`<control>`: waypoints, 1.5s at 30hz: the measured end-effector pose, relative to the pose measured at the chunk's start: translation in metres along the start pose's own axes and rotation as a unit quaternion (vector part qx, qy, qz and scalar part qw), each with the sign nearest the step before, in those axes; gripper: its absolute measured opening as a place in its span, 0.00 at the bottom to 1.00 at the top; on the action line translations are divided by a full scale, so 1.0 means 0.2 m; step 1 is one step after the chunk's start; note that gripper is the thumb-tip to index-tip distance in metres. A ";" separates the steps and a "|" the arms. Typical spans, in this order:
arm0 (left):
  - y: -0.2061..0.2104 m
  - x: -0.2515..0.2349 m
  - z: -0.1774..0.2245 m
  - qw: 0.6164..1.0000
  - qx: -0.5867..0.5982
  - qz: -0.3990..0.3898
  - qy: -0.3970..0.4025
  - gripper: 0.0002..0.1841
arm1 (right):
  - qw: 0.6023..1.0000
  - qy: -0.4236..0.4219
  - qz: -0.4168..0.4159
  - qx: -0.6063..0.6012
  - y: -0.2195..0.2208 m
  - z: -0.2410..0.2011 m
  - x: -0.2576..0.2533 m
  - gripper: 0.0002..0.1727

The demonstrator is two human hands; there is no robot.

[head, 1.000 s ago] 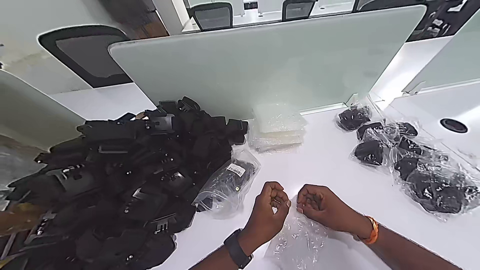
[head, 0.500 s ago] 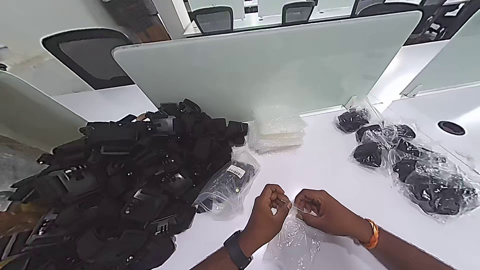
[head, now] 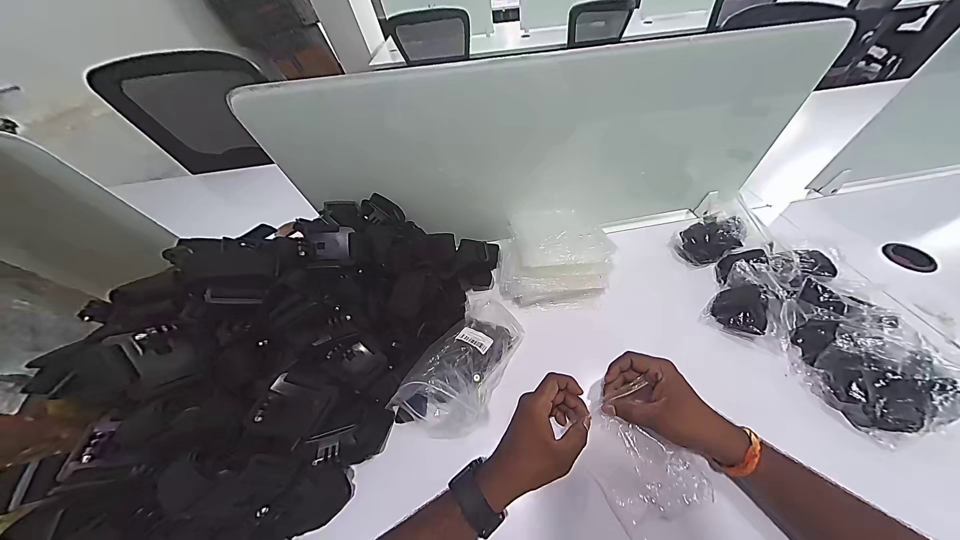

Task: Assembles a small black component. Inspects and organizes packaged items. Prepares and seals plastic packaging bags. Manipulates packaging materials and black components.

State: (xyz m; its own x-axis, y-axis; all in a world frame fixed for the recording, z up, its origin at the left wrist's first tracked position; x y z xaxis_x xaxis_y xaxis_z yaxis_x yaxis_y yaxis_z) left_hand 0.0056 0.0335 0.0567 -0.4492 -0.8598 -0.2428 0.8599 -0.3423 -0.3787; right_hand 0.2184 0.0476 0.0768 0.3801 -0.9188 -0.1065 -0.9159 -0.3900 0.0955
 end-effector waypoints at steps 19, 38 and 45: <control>-0.01 -0.01 0.00 0.999 0.026 0.041 -0.022 0.14 | 1.000 -0.014 -0.009 -0.021 0.05 0.04 0.01 0.15; -0.02 -0.01 0.00 0.998 0.041 0.038 -0.036 0.15 | 0.999 -0.046 -0.004 -0.017 0.05 0.05 0.01 0.09; -0.02 -0.01 0.00 0.997 0.039 0.036 -0.051 0.16 | 0.998 -0.048 0.001 -0.031 0.05 0.05 0.01 0.08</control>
State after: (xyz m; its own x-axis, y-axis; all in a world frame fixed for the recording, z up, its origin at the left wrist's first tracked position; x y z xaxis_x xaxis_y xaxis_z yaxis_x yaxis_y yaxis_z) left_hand 0.0035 0.0368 0.0594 -0.3619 -0.9159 -0.1737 0.9070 -0.3029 -0.2925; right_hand 0.2091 0.0418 0.0670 0.3617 -0.9107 -0.1997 -0.9055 -0.3941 0.1572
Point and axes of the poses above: each hand's wrist, its own x-axis away from the middle knuckle, its own y-axis out of the palm, z = x × y, the point moved 3 cm from there along -x, towards the middle knuckle, and after that the axes turned 12 degrees about -x, right-handed, at the moved point
